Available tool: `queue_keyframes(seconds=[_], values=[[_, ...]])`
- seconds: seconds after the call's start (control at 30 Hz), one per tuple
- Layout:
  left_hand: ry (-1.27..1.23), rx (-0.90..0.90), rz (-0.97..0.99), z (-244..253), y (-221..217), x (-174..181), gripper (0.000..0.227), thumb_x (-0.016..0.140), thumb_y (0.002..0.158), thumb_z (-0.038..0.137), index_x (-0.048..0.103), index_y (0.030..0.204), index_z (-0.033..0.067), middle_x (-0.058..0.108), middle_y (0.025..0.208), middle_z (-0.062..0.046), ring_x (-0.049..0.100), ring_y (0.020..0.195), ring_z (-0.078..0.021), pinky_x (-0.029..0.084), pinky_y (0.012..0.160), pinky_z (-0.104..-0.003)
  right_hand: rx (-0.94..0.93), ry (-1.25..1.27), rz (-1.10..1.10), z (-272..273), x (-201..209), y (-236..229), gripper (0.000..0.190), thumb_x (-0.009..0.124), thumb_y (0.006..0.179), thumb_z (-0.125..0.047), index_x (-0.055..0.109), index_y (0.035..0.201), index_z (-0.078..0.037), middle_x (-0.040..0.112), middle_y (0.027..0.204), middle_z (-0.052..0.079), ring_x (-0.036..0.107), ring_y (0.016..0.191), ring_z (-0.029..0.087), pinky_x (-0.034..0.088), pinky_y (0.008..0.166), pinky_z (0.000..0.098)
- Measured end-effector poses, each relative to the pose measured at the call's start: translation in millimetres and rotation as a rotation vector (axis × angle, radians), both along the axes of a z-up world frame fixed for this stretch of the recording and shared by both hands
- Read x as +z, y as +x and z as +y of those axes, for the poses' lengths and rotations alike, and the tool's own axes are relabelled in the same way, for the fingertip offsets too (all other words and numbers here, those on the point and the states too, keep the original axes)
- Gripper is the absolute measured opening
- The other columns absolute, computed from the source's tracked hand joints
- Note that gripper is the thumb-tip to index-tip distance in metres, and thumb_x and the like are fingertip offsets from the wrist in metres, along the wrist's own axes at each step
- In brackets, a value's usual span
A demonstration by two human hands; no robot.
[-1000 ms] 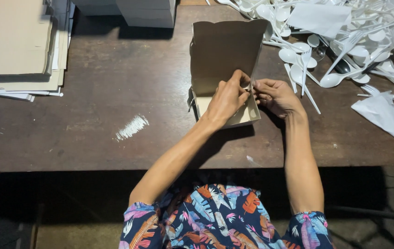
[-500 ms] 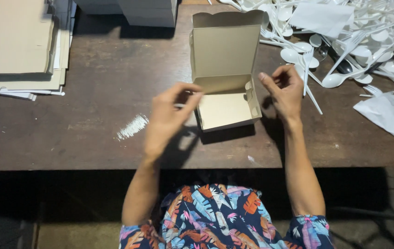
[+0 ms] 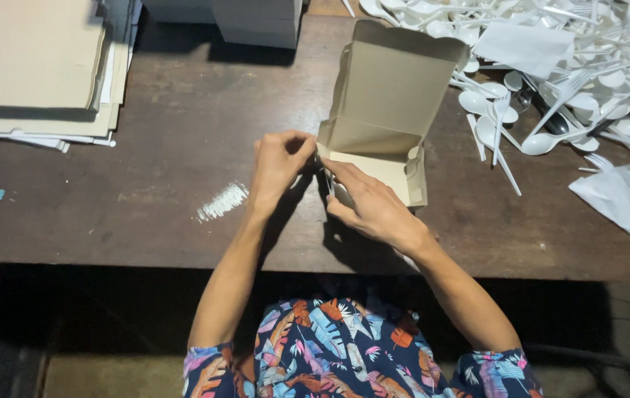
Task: The person assembles a small cardboard box from a flat die-cut sheet. They fold the side flaps inward, tuck the bottom tabs into slots, and secure the top lid by folding and tucking the closure flaps. The finished box is placed on the table.
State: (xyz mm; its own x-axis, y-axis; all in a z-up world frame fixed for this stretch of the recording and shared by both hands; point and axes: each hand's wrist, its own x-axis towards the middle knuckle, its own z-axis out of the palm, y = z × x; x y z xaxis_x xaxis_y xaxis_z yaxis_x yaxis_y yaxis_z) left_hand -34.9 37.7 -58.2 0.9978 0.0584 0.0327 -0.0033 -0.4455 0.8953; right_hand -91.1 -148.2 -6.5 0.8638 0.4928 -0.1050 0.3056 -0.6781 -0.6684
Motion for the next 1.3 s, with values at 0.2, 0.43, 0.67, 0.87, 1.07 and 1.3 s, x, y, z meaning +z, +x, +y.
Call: queue_keyframes(seconds=[0.2, 0.43, 0.67, 0.87, 1.07, 1.3], values=[[0.092, -0.044, -0.052, -3, 26, 0, 0.014, 0.077, 0.088, 0.031, 0.082, 0.095, 0.0207, 0.078, 0.080, -0.007, 0.077, 0.084, -0.0314, 0.060, 0.074, -0.042, 0.065, -0.061, 0.012, 4, 8, -4, 0.059, 0.051, 0.096, -0.029, 0.046, 0.149, -0.004, 0.049, 0.148, 0.022, 0.061, 0.122, 0.047, 0.055, 0.090, 0.0655], [0.247, -0.113, 0.017, -14, 22, 36, 0.016, 0.075, 0.085, 0.035, 0.082, 0.095, 0.0244, 0.078, 0.080, -0.004, 0.076, 0.085, -0.0312, 0.060, 0.076, -0.046, 0.118, -0.151, 0.002, 8, -2, 7, 0.057, 0.048, 0.099, -0.030, 0.047, 0.150, -0.003, 0.053, 0.142, 0.024, 0.062, 0.122, 0.045, 0.057, 0.088, 0.0631], [0.306, -0.301, -0.066, -14, 9, 16, 0.024, 0.077, 0.083, 0.030, 0.072, 0.105, 0.0207, 0.078, 0.083, -0.002, 0.073, 0.094, -0.0322, 0.057, 0.082, -0.050, -0.043, 0.290, 0.147, -26, 13, 30, 0.039, 0.065, 0.099, -0.022, 0.060, 0.122, 0.009, 0.066, 0.111, 0.033, 0.067, 0.100, 0.048, 0.054, 0.086, 0.0562], [0.273, -0.431, -0.199, -12, 0, 21, 0.033, 0.080, 0.084, 0.024, 0.066, 0.111, 0.0112, 0.078, 0.090, -0.010, 0.071, 0.100, -0.0381, 0.054, 0.085, -0.055, -0.286, 0.178, 0.019, -23, -7, 67, 0.041, 0.070, 0.100, -0.040, 0.074, 0.101, 0.001, 0.076, 0.080, 0.016, 0.077, 0.072, 0.021, 0.059, 0.066, 0.0323], [-0.032, -0.402, -0.111, -6, 6, 4, 0.042, 0.085, 0.080, 0.013, 0.069, 0.118, 0.0144, 0.079, 0.104, -0.009, 0.073, 0.108, -0.0322, 0.058, 0.091, -0.045, -0.294, 0.183, 0.081, -15, -22, 81, 0.030, 0.076, 0.092, -0.027, 0.075, 0.106, 0.000, 0.077, 0.078, 0.013, 0.075, 0.063, 0.015, 0.058, 0.057, 0.0221], [-0.098, -0.054, 0.204, -3, -16, 19, 0.040, 0.089, 0.079, 0.038, 0.076, 0.105, 0.0111, 0.078, 0.099, -0.013, 0.077, 0.092, -0.0302, 0.065, 0.074, -0.039, -0.312, 0.202, 0.066, -19, -48, 87, 0.027, 0.083, 0.086, -0.028, 0.076, 0.100, -0.005, 0.076, 0.072, 0.008, 0.073, 0.055, 0.013, 0.058, 0.054, 0.0239]])
